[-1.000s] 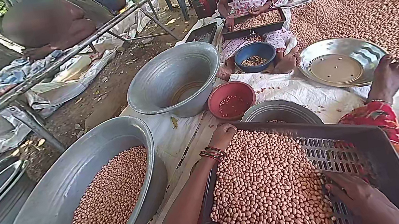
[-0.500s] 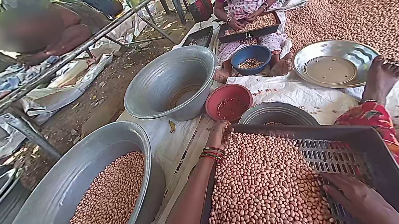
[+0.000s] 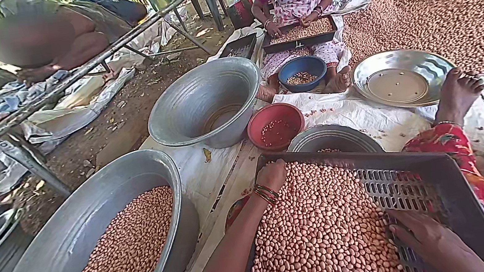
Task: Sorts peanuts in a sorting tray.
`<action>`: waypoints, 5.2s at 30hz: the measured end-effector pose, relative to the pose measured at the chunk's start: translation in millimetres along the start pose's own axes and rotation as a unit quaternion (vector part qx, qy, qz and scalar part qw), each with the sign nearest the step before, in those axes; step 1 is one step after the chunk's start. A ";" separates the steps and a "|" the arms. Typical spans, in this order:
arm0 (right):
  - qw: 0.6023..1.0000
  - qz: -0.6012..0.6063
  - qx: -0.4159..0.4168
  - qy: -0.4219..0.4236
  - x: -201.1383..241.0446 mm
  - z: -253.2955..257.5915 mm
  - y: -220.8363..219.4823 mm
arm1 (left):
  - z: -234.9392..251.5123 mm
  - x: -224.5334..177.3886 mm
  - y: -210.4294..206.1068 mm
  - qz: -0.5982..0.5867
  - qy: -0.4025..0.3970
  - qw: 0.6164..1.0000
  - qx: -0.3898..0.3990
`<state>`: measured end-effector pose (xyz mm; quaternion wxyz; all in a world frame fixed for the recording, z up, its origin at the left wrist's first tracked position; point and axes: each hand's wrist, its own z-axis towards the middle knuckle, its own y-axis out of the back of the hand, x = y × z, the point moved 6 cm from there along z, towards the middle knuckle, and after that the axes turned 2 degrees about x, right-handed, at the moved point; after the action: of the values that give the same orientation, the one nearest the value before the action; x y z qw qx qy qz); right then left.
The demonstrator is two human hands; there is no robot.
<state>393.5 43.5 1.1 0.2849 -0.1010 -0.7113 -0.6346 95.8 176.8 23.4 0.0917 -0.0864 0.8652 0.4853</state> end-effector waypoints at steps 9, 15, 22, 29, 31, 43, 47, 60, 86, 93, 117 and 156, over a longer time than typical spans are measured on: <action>1.000 0.016 0.017 -0.004 -1.1 0.9 1.2 | -29.9 46.7 28.7 -0.721 -0.143 0.673 -0.082; 0.999 0.015 0.028 -0.009 0.2 1.5 1.0 | -34.6 40.4 19.8 -0.004 0.030 1.000 0.003; 0.999 0.016 0.028 -0.016 -1.5 1.2 1.2 | -34.3 21.6 5.2 0.177 0.059 0.981 0.060; 1.000 0.001 -0.004 -0.015 -1.1 1.3 0.7 | -34.2 24.4 72.5 -0.099 -0.012 0.968 -0.230; 1.000 0.006 0.008 -0.028 -1.7 2.7 0.6 | -33.5 15.4 83.6 -0.158 -0.071 0.946 -0.273; 0.991 0.007 -0.065 0.115 24.8 -3.7 -4.1 | -78.6 -42.5 -35.5 -0.047 -0.190 0.976 0.093; 0.942 0.020 -0.035 0.332 103.1 -18.5 -30.2 | -103.0 -28.4 -49.5 -0.052 -0.204 0.973 0.100; 0.993 -0.053 -0.082 0.061 -16.9 -30.7 52.6 | -105.0 -32.5 -85.9 0.088 -0.153 0.973 0.146; 0.989 -0.124 0.058 0.047 26.7 -24.0 -24.5 | -120.7 -106.1 -135.5 -0.005 -0.266 0.923 0.277; 0.986 0.030 0.156 0.044 41.2 -36.0 -8.6 | -110.6 -85.5 -123.0 0.029 -0.220 0.963 0.156; 0.953 -0.124 0.276 0.013 64.2 -36.3 -59.0 | -128.9 -80.5 -154.8 0.110 -0.391 0.891 -0.203; 0.985 -0.093 0.077 -0.123 -22.5 66.5 51.4 | -96.9 -111.8 -139.1 -0.717 -0.027 0.661 0.221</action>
<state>419.4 121.3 30.3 0.1417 -0.0898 -0.7939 -0.5845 229.9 29.2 -14.4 0.4513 -0.6437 0.6145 0.0660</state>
